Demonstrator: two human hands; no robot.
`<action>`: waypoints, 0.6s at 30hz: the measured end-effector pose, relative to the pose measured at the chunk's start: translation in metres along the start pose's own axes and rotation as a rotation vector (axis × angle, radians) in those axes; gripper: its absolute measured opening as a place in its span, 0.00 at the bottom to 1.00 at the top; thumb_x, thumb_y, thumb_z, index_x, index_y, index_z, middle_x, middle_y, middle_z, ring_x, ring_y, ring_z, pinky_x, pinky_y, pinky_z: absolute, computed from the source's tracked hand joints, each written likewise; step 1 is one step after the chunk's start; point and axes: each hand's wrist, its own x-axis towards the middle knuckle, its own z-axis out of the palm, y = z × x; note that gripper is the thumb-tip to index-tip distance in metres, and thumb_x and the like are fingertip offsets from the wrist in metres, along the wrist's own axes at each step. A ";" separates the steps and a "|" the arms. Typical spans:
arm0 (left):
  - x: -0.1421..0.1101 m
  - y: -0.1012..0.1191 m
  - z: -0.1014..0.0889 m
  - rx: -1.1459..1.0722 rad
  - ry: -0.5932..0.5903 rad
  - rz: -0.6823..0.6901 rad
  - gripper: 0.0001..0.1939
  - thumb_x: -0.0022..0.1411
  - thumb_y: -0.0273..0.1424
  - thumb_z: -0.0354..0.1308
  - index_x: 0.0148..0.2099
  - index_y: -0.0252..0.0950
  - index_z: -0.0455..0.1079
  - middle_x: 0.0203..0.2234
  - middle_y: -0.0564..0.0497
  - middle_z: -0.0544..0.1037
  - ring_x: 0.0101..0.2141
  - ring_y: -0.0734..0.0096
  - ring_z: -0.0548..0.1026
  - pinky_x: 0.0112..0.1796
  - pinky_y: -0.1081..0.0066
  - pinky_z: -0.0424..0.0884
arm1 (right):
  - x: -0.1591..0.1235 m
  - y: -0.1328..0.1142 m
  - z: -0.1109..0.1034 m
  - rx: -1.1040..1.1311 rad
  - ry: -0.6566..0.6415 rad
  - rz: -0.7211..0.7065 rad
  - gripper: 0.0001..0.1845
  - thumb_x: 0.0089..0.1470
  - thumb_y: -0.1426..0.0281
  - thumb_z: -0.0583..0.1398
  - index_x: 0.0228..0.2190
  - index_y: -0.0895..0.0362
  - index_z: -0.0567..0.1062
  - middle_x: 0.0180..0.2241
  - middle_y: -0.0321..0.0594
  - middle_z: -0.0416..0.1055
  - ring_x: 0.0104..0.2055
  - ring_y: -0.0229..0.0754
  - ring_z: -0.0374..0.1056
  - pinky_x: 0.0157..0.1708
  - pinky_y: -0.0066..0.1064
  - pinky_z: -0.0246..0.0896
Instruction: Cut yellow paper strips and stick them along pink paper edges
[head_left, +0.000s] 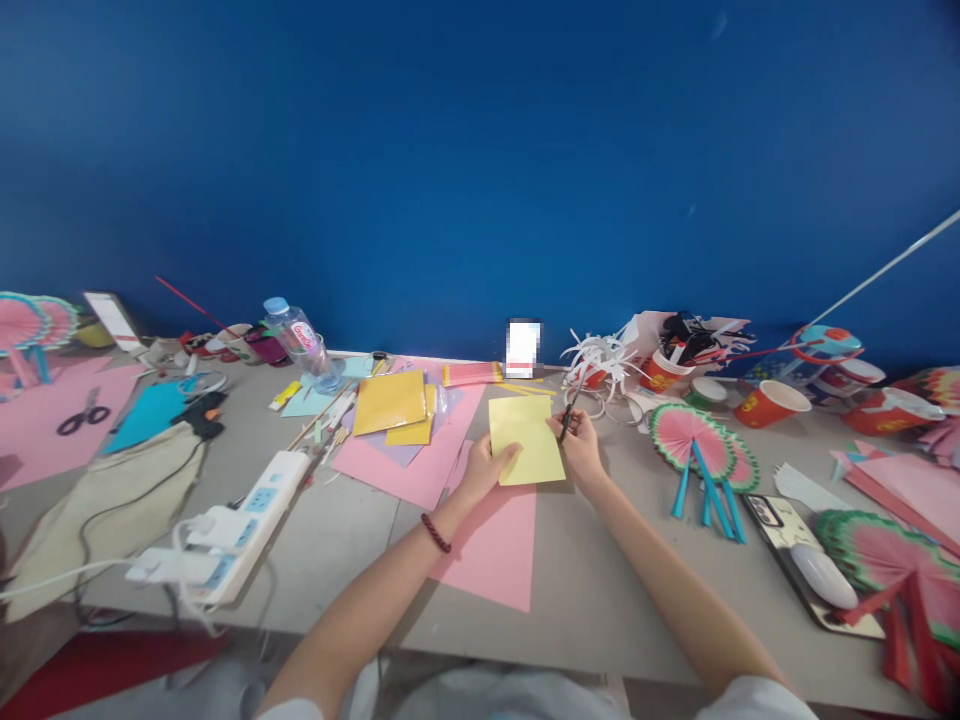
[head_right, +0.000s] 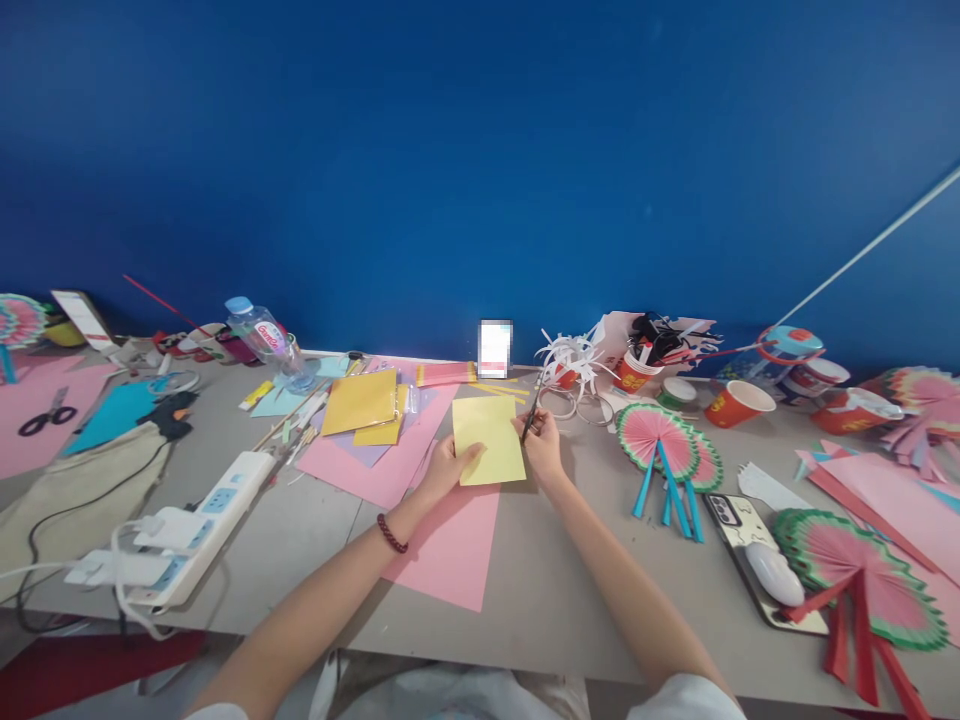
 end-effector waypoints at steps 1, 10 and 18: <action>0.000 0.000 0.000 0.003 0.002 -0.010 0.21 0.48 0.41 0.68 0.40 0.32 0.73 0.40 0.40 0.80 0.37 0.60 0.78 0.34 0.67 0.73 | -0.001 -0.001 0.000 -0.003 -0.003 0.004 0.25 0.36 0.57 0.69 0.30 0.51 0.61 0.29 0.32 0.67 0.29 0.37 0.64 0.27 0.28 0.61; 0.003 0.013 -0.003 -0.136 0.106 0.052 0.24 0.48 0.44 0.67 0.42 0.32 0.73 0.39 0.41 0.80 0.37 0.59 0.78 0.35 0.66 0.73 | -0.015 -0.018 -0.007 -0.064 -0.274 0.254 0.25 0.39 0.50 0.66 0.30 0.52 0.63 0.20 0.29 0.65 0.20 0.36 0.64 0.17 0.26 0.58; 0.003 0.019 -0.007 -0.104 0.257 0.171 0.21 0.54 0.42 0.63 0.45 0.33 0.71 0.42 0.42 0.78 0.40 0.62 0.77 0.38 0.67 0.72 | -0.045 -0.028 -0.023 -0.182 -0.490 0.458 0.27 0.43 0.43 0.60 0.26 0.54 0.62 0.17 0.25 0.60 0.11 0.26 0.47 0.08 0.19 0.30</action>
